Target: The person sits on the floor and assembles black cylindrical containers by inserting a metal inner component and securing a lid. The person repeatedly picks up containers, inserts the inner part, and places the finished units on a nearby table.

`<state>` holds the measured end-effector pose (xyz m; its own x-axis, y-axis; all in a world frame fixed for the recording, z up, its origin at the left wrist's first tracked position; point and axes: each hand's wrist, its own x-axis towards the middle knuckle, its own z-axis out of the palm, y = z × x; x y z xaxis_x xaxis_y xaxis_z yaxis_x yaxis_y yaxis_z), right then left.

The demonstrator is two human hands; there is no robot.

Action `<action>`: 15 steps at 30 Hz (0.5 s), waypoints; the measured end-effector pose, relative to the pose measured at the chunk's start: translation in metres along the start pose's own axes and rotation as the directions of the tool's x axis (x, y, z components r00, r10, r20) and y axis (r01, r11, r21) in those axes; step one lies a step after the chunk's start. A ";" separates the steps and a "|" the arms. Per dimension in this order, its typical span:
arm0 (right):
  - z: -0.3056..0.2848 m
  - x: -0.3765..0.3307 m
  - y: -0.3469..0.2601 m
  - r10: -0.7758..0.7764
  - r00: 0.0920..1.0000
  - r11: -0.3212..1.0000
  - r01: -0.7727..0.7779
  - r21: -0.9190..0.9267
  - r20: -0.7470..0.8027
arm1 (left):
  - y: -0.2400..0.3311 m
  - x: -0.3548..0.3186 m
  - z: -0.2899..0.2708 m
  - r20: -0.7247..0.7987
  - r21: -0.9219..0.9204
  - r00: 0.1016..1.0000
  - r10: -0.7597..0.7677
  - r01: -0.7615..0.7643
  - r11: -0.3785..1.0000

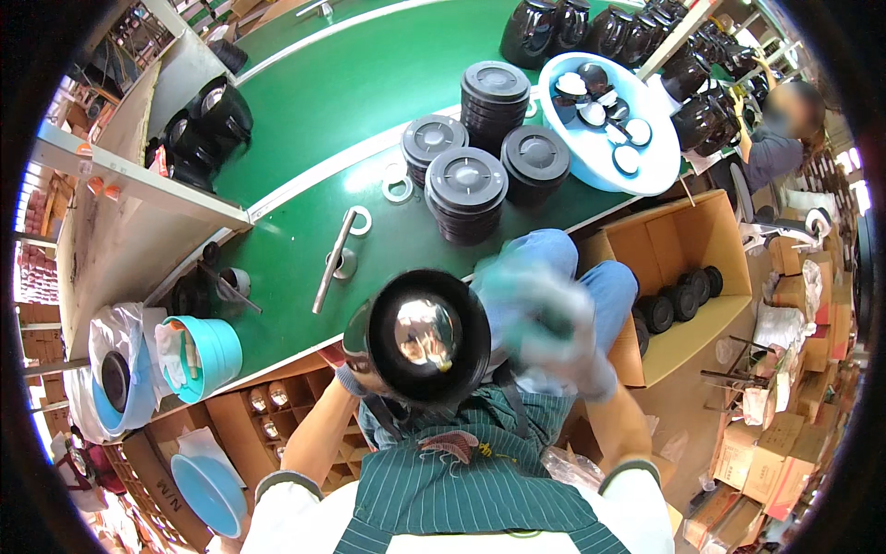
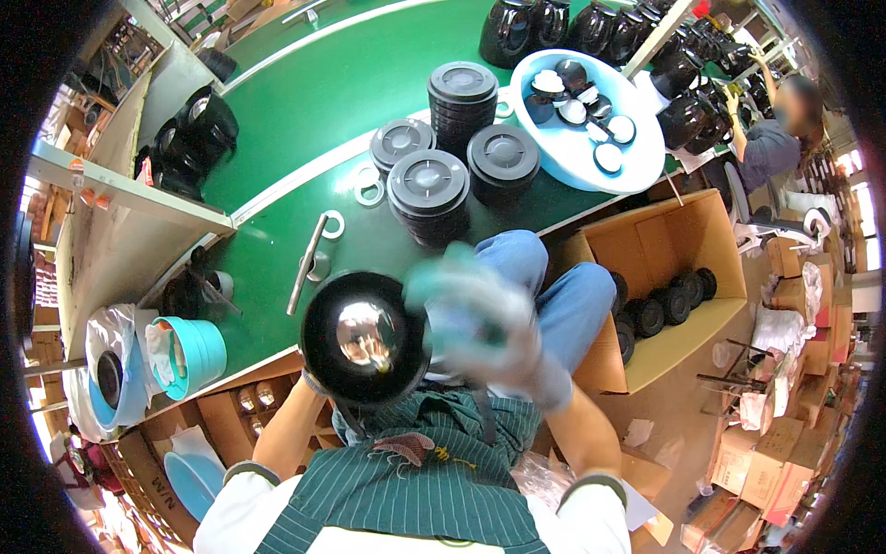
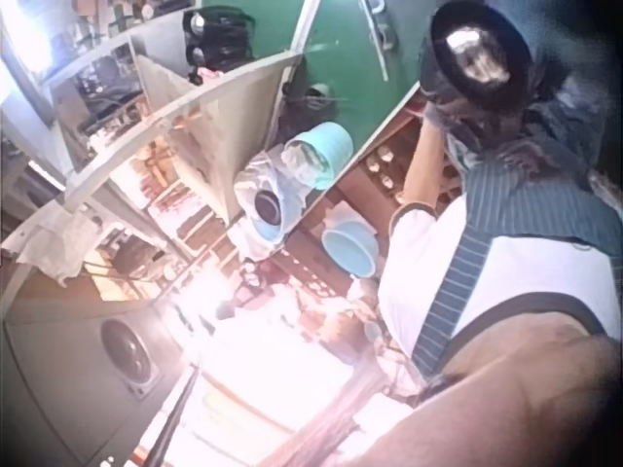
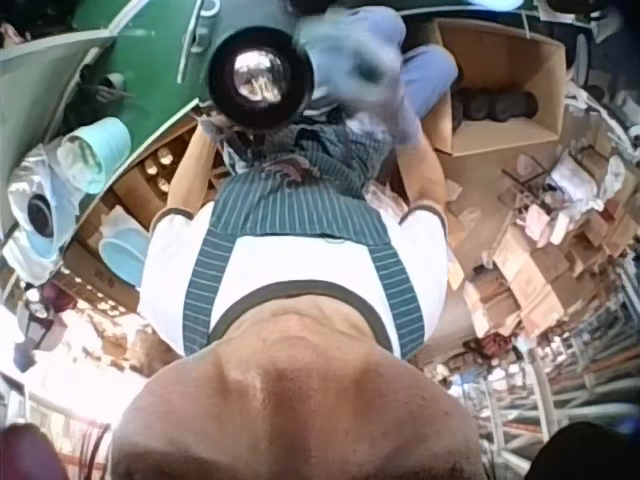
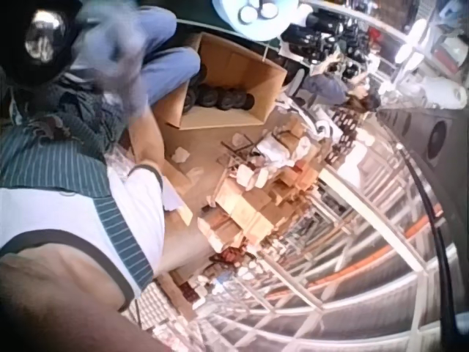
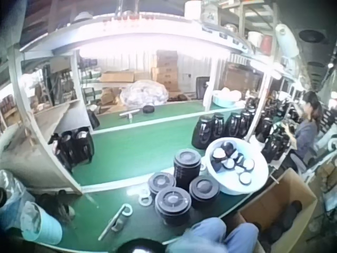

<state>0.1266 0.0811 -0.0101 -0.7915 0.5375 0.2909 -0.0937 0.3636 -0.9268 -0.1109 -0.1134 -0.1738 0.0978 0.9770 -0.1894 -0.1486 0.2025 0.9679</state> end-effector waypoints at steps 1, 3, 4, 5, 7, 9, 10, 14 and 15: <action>0.008 0.025 0.002 0.195 0.956 0.975 -0.165 0.148 -0.219 | -0.002 0.001 -0.001 -0.070 -0.081 0.997 0.013 -0.018 0.997; -0.001 0.076 0.058 -0.163 0.960 0.752 -0.028 -0.658 -0.227 | -0.004 0.015 -0.001 -0.110 -0.236 0.988 0.104 -0.127 0.963; 0.001 0.094 0.088 -0.044 0.978 0.620 -0.133 -0.773 -0.204 | -0.007 0.020 -0.007 -0.103 -0.324 0.972 0.211 -0.233 0.917; 0.013 0.112 0.099 0.131 0.963 0.395 -0.268 -0.879 -0.235 | -0.009 0.022 -0.012 -0.102 -0.425 0.950 0.296 -0.311 0.850; 0.023 0.138 0.111 0.358 0.898 0.192 -0.341 -0.920 -0.258 | -0.021 0.027 -0.021 -0.105 -0.614 0.926 0.362 -0.346 0.709; 0.026 0.152 0.110 0.531 0.810 0.227 -0.418 -0.880 -0.248 | -0.033 0.025 -0.027 -0.138 -0.715 0.930 0.341 -0.332 0.615; 0.027 0.149 0.113 0.437 0.865 0.251 -0.380 -0.890 -0.246 | -0.046 0.021 -0.028 -0.162 -0.697 0.949 0.271 -0.304 0.649; 0.017 0.119 0.080 0.052 0.971 0.741 -0.195 -0.642 -0.235 | -0.081 0.012 -0.044 -0.176 0.101 0.959 0.223 -0.207 0.973; 0.011 0.107 0.065 0.030 0.975 0.934 -0.105 -0.341 -0.218 | -0.071 0.018 -0.047 0.019 0.839 0.907 0.421 -0.243 0.486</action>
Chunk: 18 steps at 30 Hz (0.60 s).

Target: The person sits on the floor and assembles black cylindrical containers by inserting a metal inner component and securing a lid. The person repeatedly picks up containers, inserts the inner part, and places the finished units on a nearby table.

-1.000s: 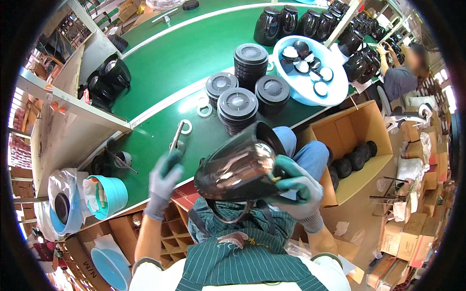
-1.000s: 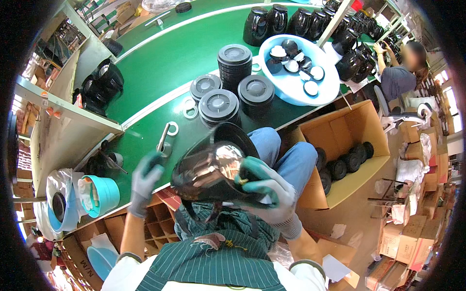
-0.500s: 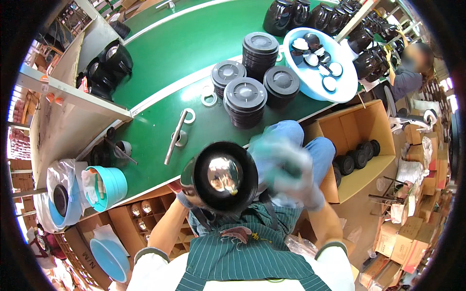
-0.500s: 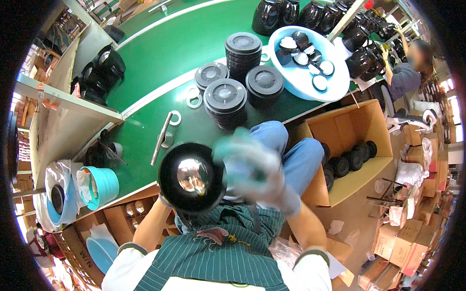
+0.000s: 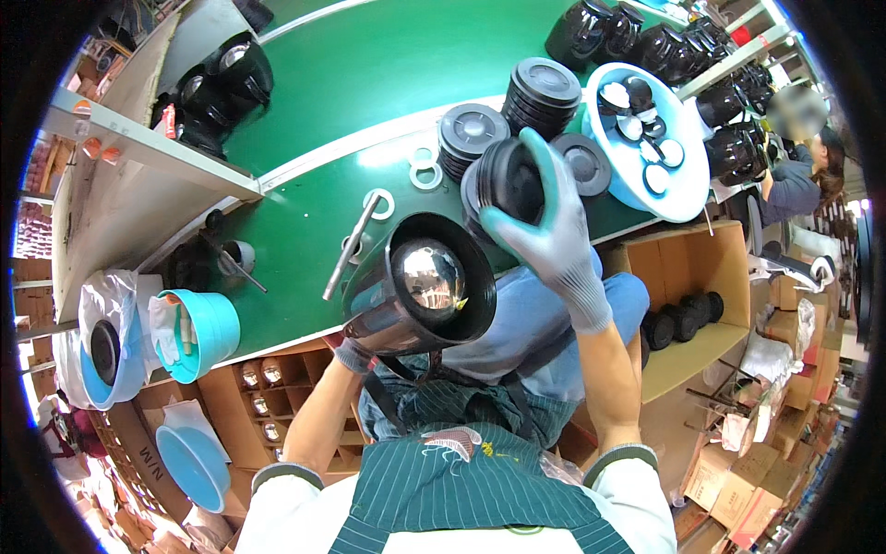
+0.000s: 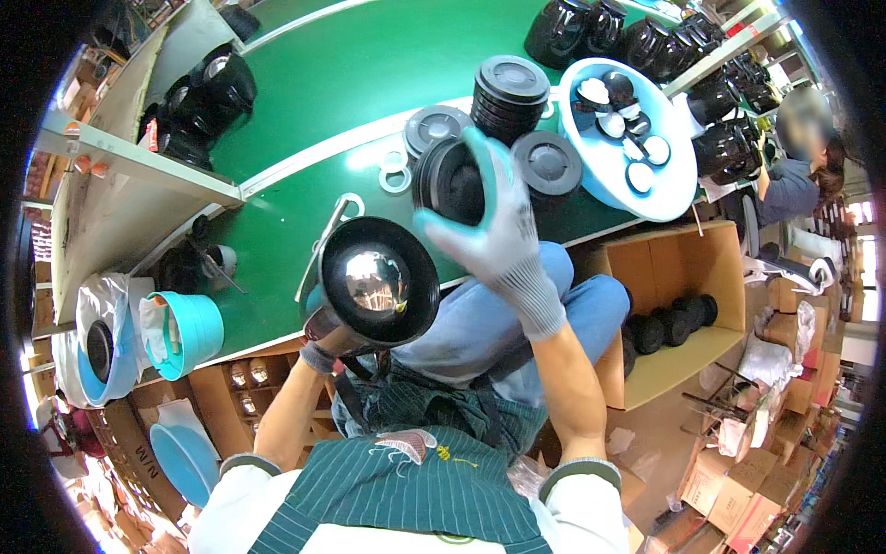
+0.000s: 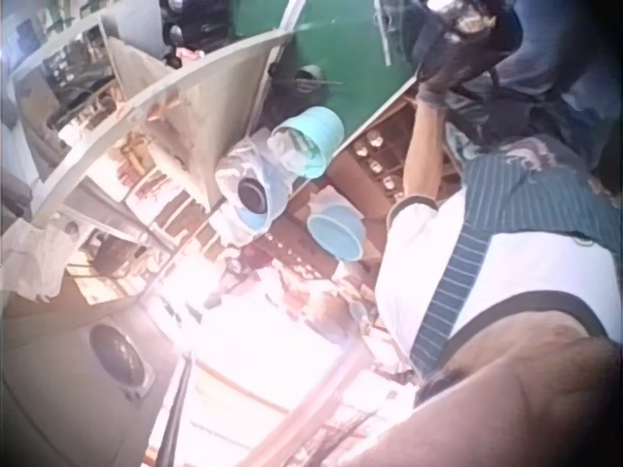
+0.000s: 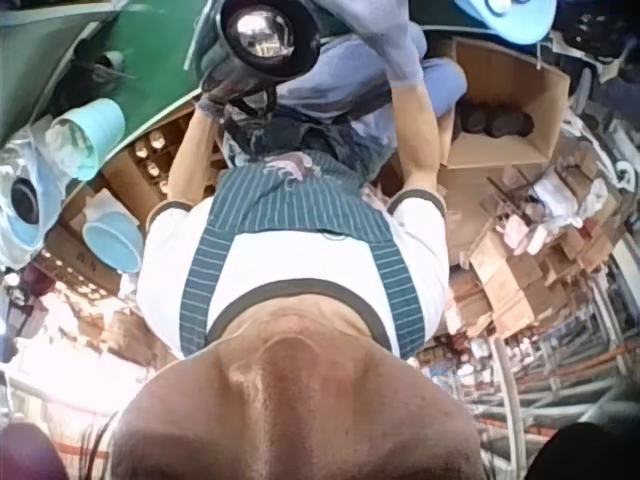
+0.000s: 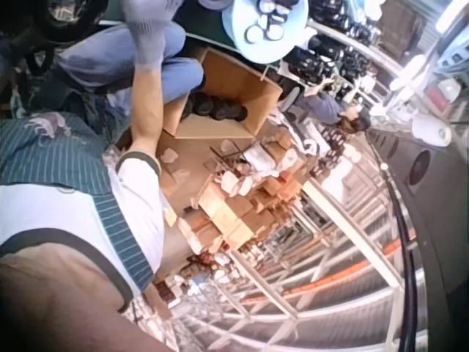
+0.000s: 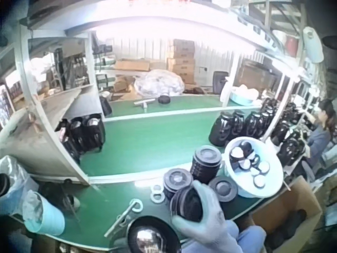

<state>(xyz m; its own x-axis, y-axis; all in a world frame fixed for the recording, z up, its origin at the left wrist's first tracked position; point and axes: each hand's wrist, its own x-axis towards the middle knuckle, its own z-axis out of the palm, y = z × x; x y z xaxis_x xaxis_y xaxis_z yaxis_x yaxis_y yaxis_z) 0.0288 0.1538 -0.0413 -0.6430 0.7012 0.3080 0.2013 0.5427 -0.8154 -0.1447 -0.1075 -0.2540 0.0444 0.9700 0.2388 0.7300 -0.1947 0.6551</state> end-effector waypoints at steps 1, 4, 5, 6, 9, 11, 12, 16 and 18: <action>-0.005 -0.016 -0.010 0.053 0.995 0.956 -0.076 0.284 0.085 | 0.000 0.008 -0.001 0.048 0.336 0.987 0.157 -0.164 0.927; -0.012 -0.053 -0.030 -0.129 0.953 0.991 0.110 0.082 0.273 | 0.005 0.023 -0.011 0.140 -0.060 0.987 0.085 -0.077 0.995; -0.014 -0.062 -0.024 -0.096 0.961 0.985 0.054 0.166 0.261 | 0.007 0.027 -0.016 0.188 -0.342 0.982 -0.011 0.076 0.937; -0.014 -0.070 -0.019 -0.065 0.966 0.967 -0.001 0.253 0.251 | 0.011 0.029 -0.023 0.249 -0.543 0.964 -0.093 0.219 0.811; -0.030 -0.087 -0.014 -0.195 0.947 0.963 0.136 0.232 0.255 | 0.019 0.037 -0.038 0.372 -0.738 0.912 -0.170 0.402 0.541; -0.038 -0.097 -0.019 -0.290 0.931 0.946 0.243 0.217 0.220 | 0.025 0.042 -0.046 0.386 -0.778 0.899 -0.207 0.438 0.450; -0.041 -0.102 -0.021 -0.337 0.920 0.932 0.296 0.209 0.202 | 0.029 0.045 -0.050 0.377 -0.795 0.897 -0.230 0.441 0.417; -0.056 -0.117 -0.020 -0.268 0.958 0.947 0.241 0.214 0.106 | 0.056 0.066 -0.064 0.194 -0.837 0.909 -0.369 0.350 0.421; -0.056 -0.133 -0.026 0.309 0.944 0.799 -0.325 0.507 0.118 | 0.076 0.083 -0.080 -0.035 -0.738 0.919 -0.392 0.241 0.631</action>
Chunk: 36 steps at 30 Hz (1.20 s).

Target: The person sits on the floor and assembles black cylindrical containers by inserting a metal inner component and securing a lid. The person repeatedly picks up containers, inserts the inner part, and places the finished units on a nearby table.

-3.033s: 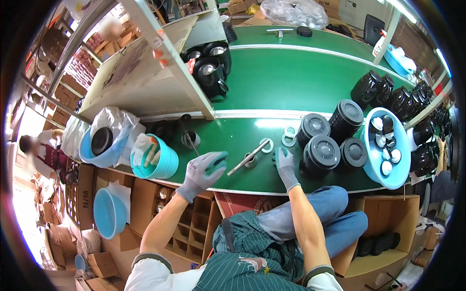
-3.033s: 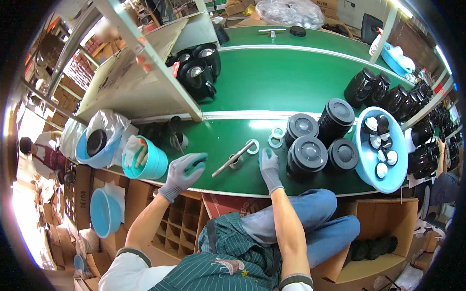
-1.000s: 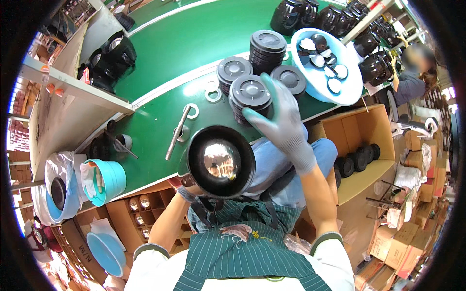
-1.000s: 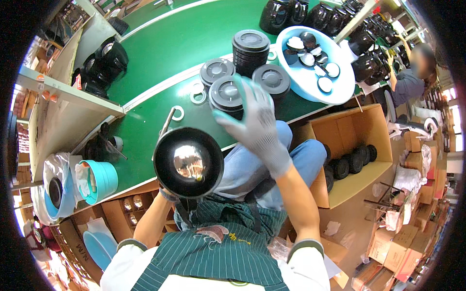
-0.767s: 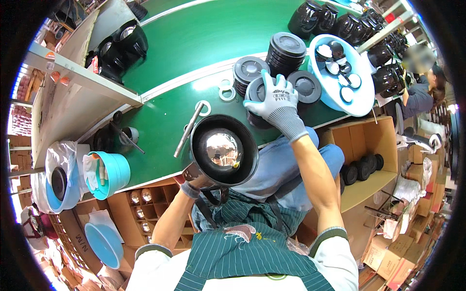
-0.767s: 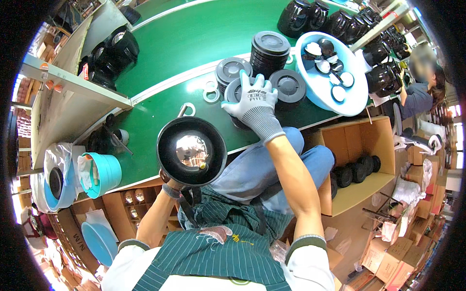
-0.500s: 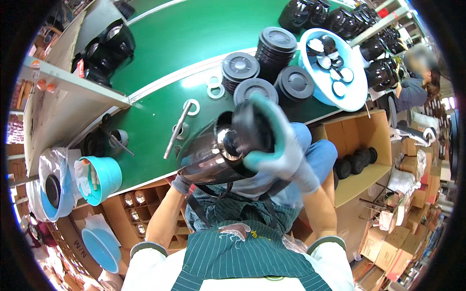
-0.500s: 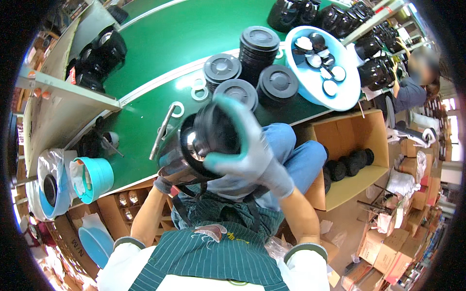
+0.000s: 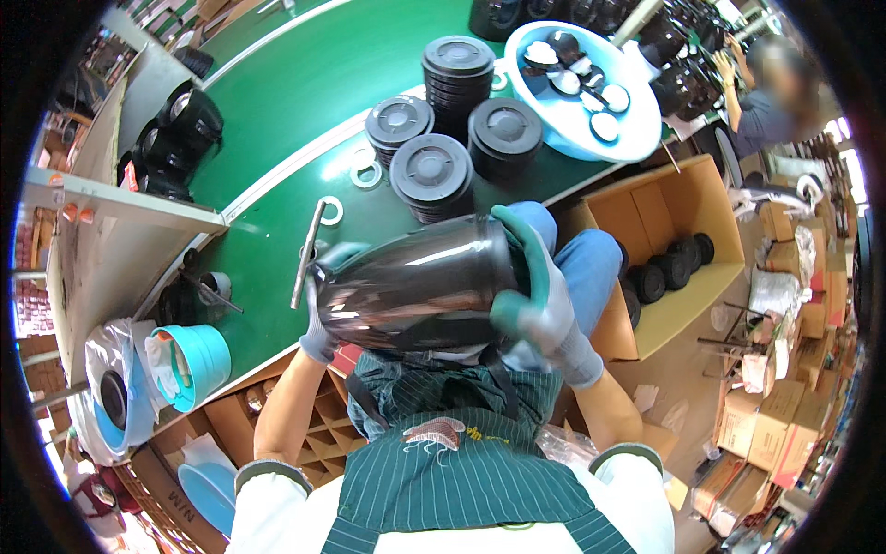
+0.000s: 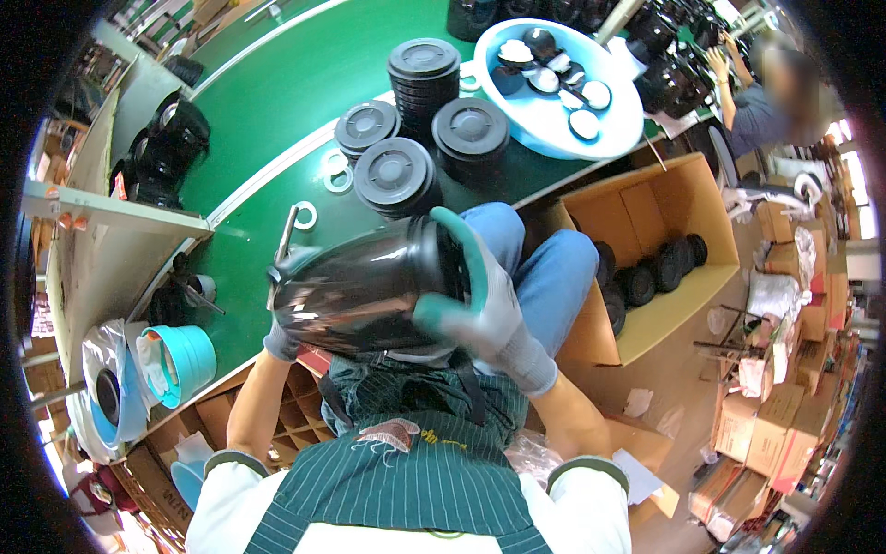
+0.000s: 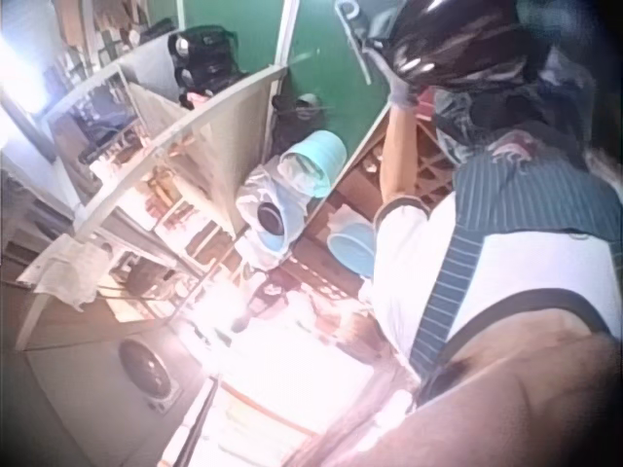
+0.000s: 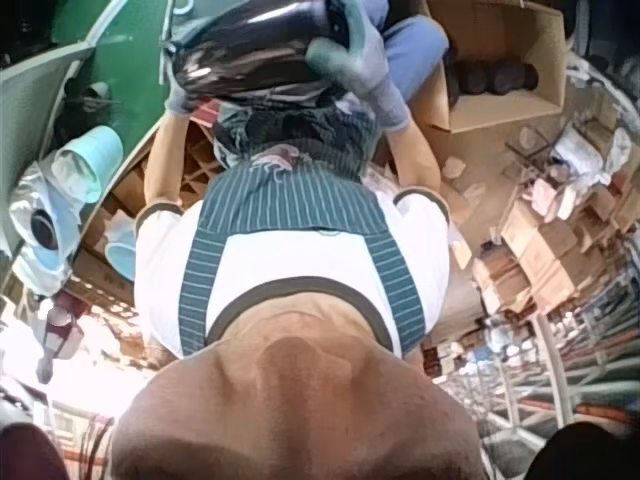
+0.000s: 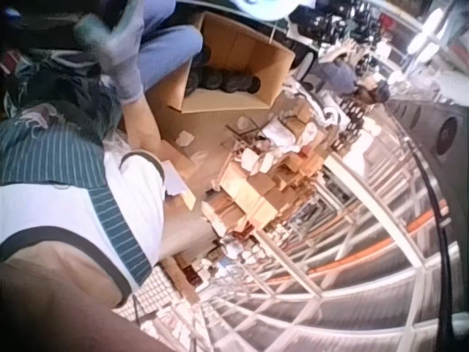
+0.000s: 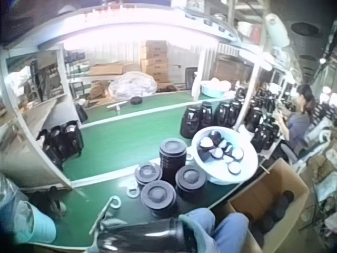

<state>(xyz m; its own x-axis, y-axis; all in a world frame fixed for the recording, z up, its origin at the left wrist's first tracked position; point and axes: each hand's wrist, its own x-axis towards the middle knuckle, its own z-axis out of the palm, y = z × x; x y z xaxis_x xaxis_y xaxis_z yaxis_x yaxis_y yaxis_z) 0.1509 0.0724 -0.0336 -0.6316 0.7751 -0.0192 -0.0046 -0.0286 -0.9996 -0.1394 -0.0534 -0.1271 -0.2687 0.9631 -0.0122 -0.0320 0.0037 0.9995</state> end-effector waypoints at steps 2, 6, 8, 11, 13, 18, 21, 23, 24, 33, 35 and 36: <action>-0.017 0.001 0.029 0.027 0.999 0.981 -0.031 0.190 0.023 | 0.033 0.006 0.013 -0.062 0.463 0.927 0.371 -0.302 0.833; -0.040 -0.005 0.039 0.172 0.975 0.968 -0.194 0.158 0.143 | 0.055 0.002 0.033 0.055 0.508 0.829 0.556 -0.503 0.700; -0.036 -0.016 0.075 0.111 0.983 0.889 -0.163 0.428 0.143 | 0.060 0.005 0.035 0.070 0.483 0.864 0.499 -0.467 0.741; -0.040 -0.022 0.084 0.164 0.977 0.900 -0.206 0.385 0.140 | 0.051 0.002 0.034 0.153 0.542 0.772 0.617 -0.588 0.600; -0.036 -0.021 0.080 0.057 0.994 0.967 -0.079 0.243 0.094 | 0.051 0.004 0.033 0.200 0.551 0.746 0.635 -0.621 0.557; -0.066 -0.029 0.186 0.191 0.961 0.902 -0.252 0.351 0.199 | 0.090 -0.007 0.043 0.499 0.603 0.621 0.604 -0.749 0.272; -0.046 -0.013 0.078 0.697 0.554 0.395 -0.827 0.400 0.456 | 0.125 -0.008 0.054 0.795 0.408 0.312 0.521 -0.909 -0.079; -0.049 -0.027 0.060 0.688 0.621 0.475 -0.777 0.414 0.376 | 0.097 0.008 0.036 0.655 0.441 0.444 0.612 -0.882 0.167; -0.052 -0.031 0.057 0.676 0.651 0.509 -0.752 0.419 0.346 | 0.087 0.012 0.027 0.580 0.442 0.516 0.630 -0.849 0.289; -0.029 -0.050 0.024 -0.400 0.913 0.887 0.407 -0.217 0.074 | 0.008 -0.002 0.042 0.130 -0.209 0.987 -0.095 0.121 0.970; -0.019 -0.052 0.025 -0.295 0.954 0.954 0.297 0.029 -0.059 | 0.044 0.003 0.053 0.092 0.303 0.921 0.379 -0.388 0.870; -0.022 -0.051 0.034 -0.197 0.977 0.978 0.202 0.050 -0.078 | 0.067 0.007 0.051 0.223 0.469 0.783 0.581 -0.609 0.640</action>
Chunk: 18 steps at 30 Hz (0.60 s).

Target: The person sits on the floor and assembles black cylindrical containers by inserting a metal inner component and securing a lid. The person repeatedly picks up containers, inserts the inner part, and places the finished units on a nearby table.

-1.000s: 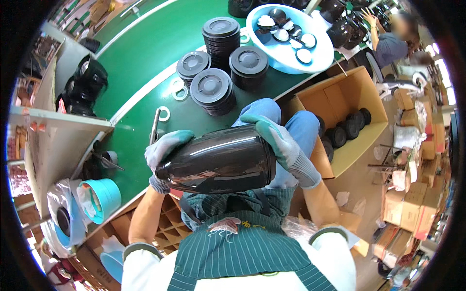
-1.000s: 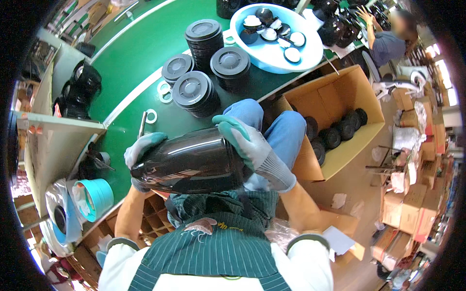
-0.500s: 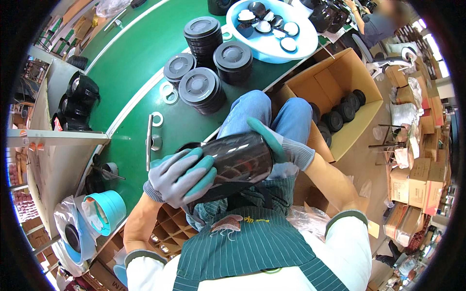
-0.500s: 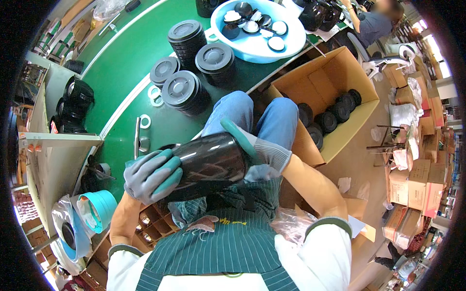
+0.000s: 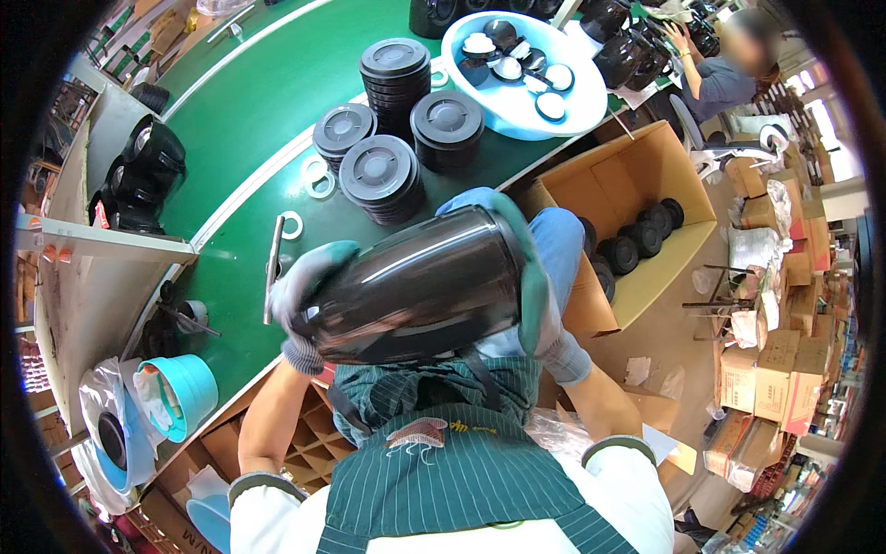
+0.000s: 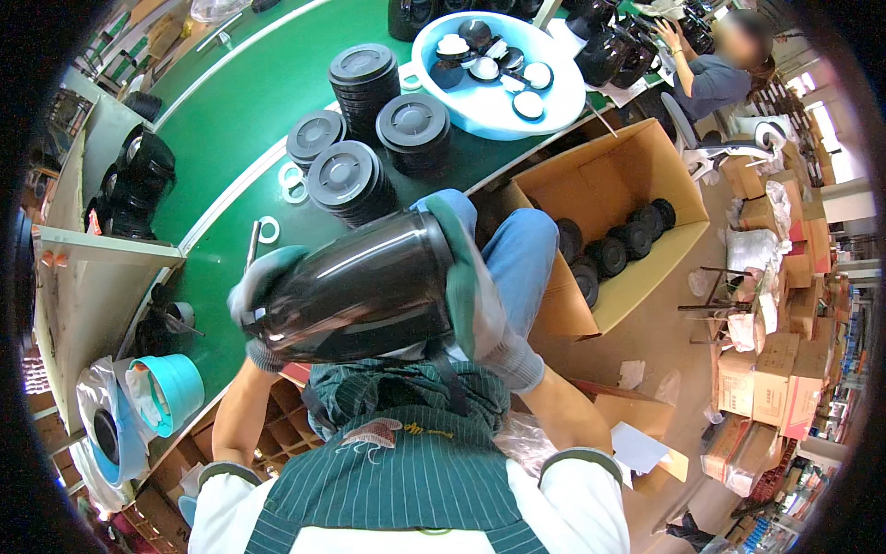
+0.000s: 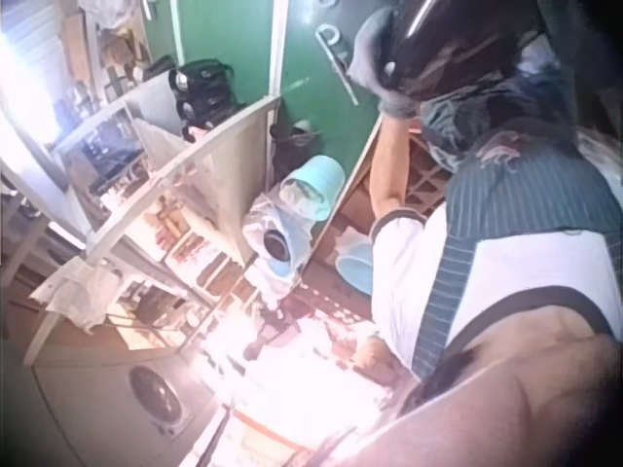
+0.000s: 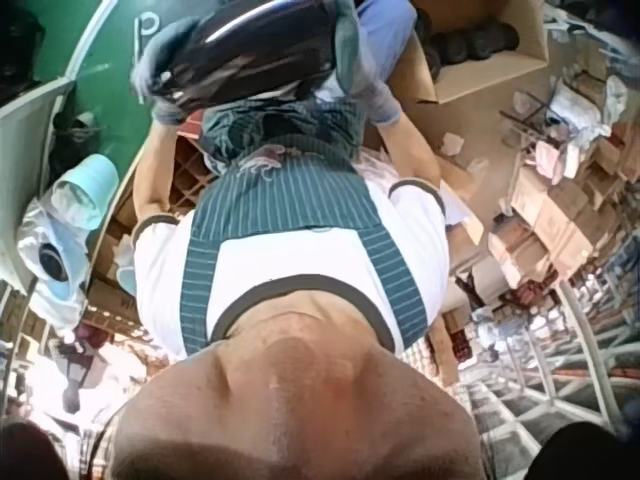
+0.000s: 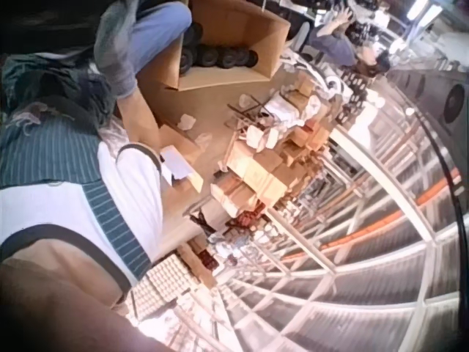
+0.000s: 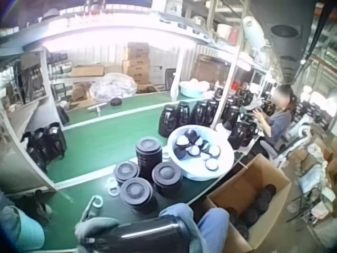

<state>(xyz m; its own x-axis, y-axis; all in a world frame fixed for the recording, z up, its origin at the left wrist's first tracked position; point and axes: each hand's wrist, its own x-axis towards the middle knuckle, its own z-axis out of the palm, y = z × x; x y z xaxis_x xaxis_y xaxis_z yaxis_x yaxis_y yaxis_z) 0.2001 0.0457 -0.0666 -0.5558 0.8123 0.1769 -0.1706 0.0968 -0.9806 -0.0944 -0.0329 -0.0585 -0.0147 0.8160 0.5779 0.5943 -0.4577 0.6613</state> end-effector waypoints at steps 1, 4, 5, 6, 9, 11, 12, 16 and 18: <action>-0.003 0.000 0.007 0.105 0.994 0.994 -0.105 0.013 -0.020 | 0.011 0.016 -0.014 -0.011 0.230 0.962 0.271 -0.261 0.938; -0.020 0.006 0.016 0.543 0.839 0.815 -0.519 0.258 -0.025 | 0.021 0.030 -0.030 0.283 0.314 0.883 0.373 -0.453 0.834; -0.036 -0.006 0.032 0.519 0.855 0.839 -0.509 0.192 -0.006 | 0.011 0.022 -0.026 0.167 0.227 0.958 0.233 -0.267 0.937; -0.052 -0.015 0.048 0.493 0.870 0.862 -0.491 0.127 0.019 | -0.006 0.010 -0.020 0.069 0.117 0.995 0.068 -0.076 0.990; -0.013 -0.001 0.006 -0.188 0.975 0.922 0.217 -0.321 0.121 | -0.054 -0.033 -0.001 0.322 -0.722 0.791 -0.520 0.560 0.405; -0.001 0.004 0.007 -0.452 0.879 0.833 0.477 -0.280 0.153 | -0.048 -0.033 0.013 0.324 -0.609 0.797 -0.509 0.588 0.533; -0.001 0.006 0.005 -0.428 0.892 0.852 0.451 -0.265 0.144 | -0.041 -0.031 0.018 0.243 -0.580 0.840 -0.485 0.527 0.622; -0.016 0.005 0.004 0.578 0.816 0.757 -0.540 0.368 0.008 | 0.012 0.033 -0.018 0.176 0.176 0.895 0.411 -0.439 0.881; -0.030 -0.002 0.017 0.591 0.807 0.754 -0.551 0.358 -0.002 | 0.014 0.038 -0.014 0.177 0.125 0.927 0.331 -0.355 0.927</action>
<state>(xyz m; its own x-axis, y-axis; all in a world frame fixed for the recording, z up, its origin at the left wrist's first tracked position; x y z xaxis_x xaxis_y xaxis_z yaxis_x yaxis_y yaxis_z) 0.2232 0.0631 -0.0861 -0.5476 0.7137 -0.4368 -0.1139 -0.5808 -0.8060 -0.0978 -0.0133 -0.0210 0.3254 0.6673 0.6699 0.6563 -0.6695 0.3481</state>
